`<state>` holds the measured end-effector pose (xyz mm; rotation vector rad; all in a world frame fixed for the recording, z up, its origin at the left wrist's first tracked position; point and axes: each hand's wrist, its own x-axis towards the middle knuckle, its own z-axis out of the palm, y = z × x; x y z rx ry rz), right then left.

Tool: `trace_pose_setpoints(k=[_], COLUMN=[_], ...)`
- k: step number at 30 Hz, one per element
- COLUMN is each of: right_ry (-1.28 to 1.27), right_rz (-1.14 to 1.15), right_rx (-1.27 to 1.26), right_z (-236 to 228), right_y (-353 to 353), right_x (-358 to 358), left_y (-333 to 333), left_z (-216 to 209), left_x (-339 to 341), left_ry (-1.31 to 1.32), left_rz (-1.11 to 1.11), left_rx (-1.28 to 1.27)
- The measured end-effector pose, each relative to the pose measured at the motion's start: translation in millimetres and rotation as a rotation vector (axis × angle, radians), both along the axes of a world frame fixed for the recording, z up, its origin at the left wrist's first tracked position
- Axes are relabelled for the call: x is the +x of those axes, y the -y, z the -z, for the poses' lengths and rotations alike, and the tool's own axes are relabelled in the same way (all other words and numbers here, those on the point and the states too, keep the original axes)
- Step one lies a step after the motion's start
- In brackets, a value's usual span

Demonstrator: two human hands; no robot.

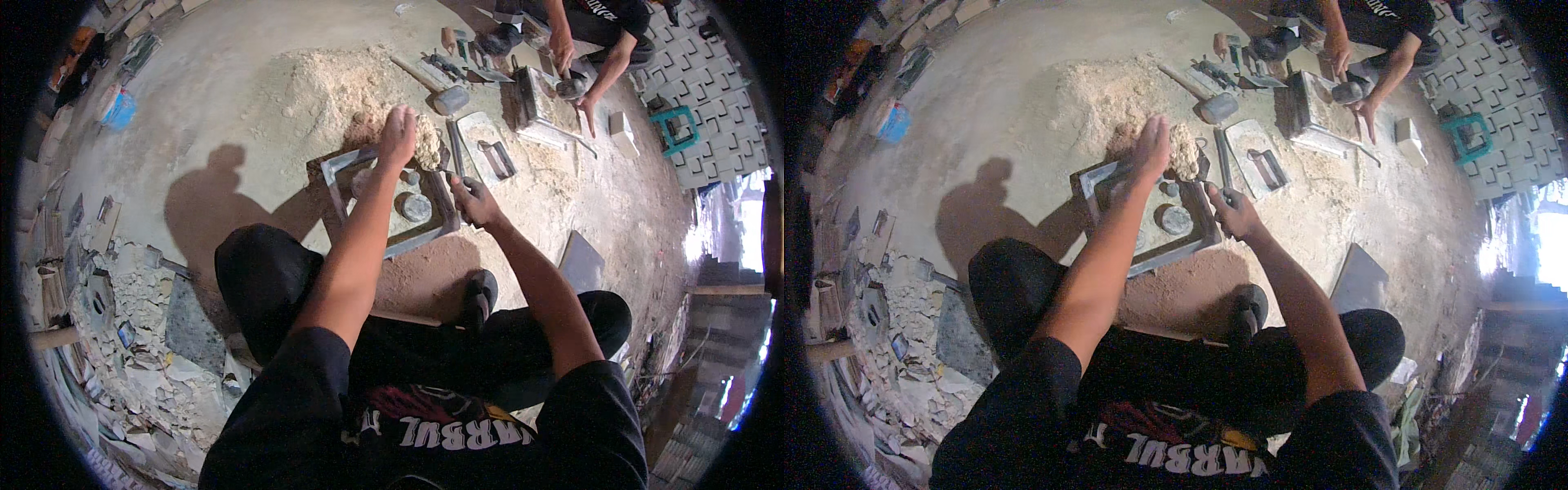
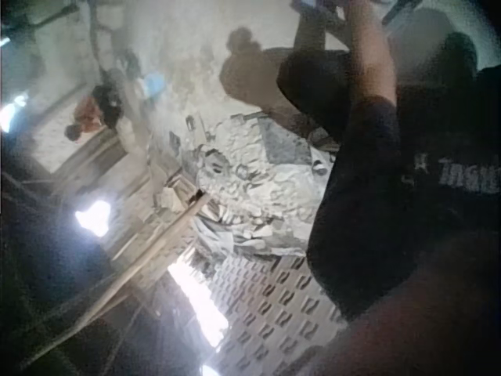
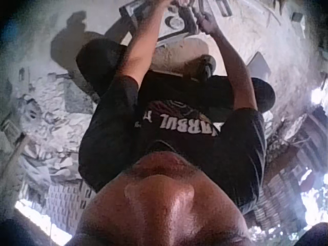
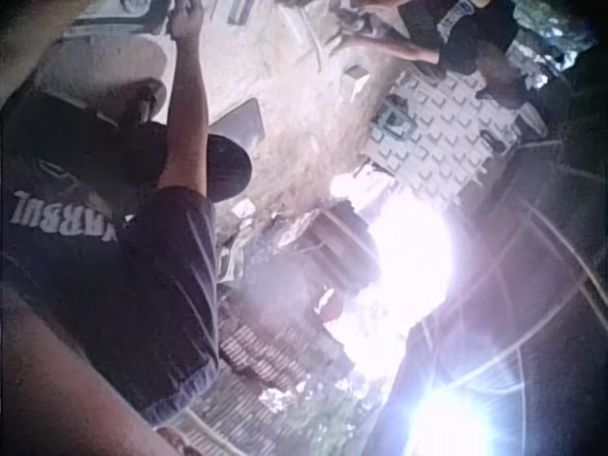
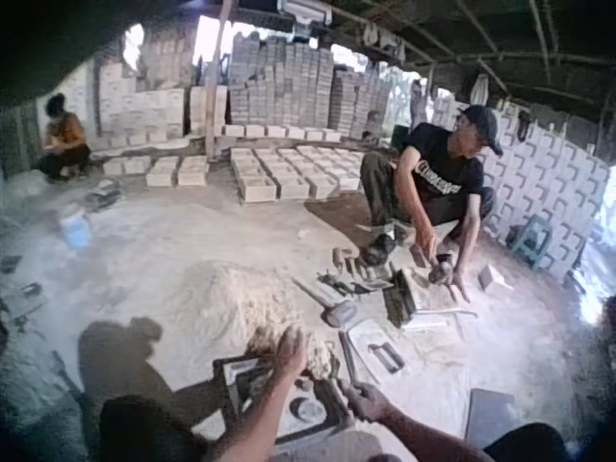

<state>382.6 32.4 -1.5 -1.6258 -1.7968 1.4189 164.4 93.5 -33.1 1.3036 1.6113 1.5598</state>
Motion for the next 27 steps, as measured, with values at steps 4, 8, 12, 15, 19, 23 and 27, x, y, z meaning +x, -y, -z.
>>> trace_pose_setpoints(k=[4,8,12,15,19,23,27], right_ry=[0.138,0.285,0.337,0.314,0.308,0.304,0.297], right_rz=[0.114,0.065,0.045,0.015,0.020,0.051,0.082], right_rx=[0.087,0.330,0.309,0.333,0.347,0.306,0.236], right_z=[-7.0,0.9,1.5,-7.8,-9.6,10.2,0.2], right_y=[30.2,34.8,49.1,61.7,72.7,86.9,108.9], right_x=[-10.6,-6.1,16.7,18.2,24.5,34.4,43.2], left_y=[13.0,20.7,45.2,50.0,53.1,86.1,117.9], left_z=[16.2,25.4,14.6,17.5,30.3,34.4,31.7], left_x=[35.3,43.3,63.1,55.1,55.9,65.8,79.8], left_ry=[-0.304,-0.297,-0.205,-0.430,-0.449,-0.653,-0.843], left_rz=[0.111,0.052,0.146,0.149,0.161,0.186,0.176], left_rx=[0.063,0.010,0.108,0.091,0.050,0.061,0.100])
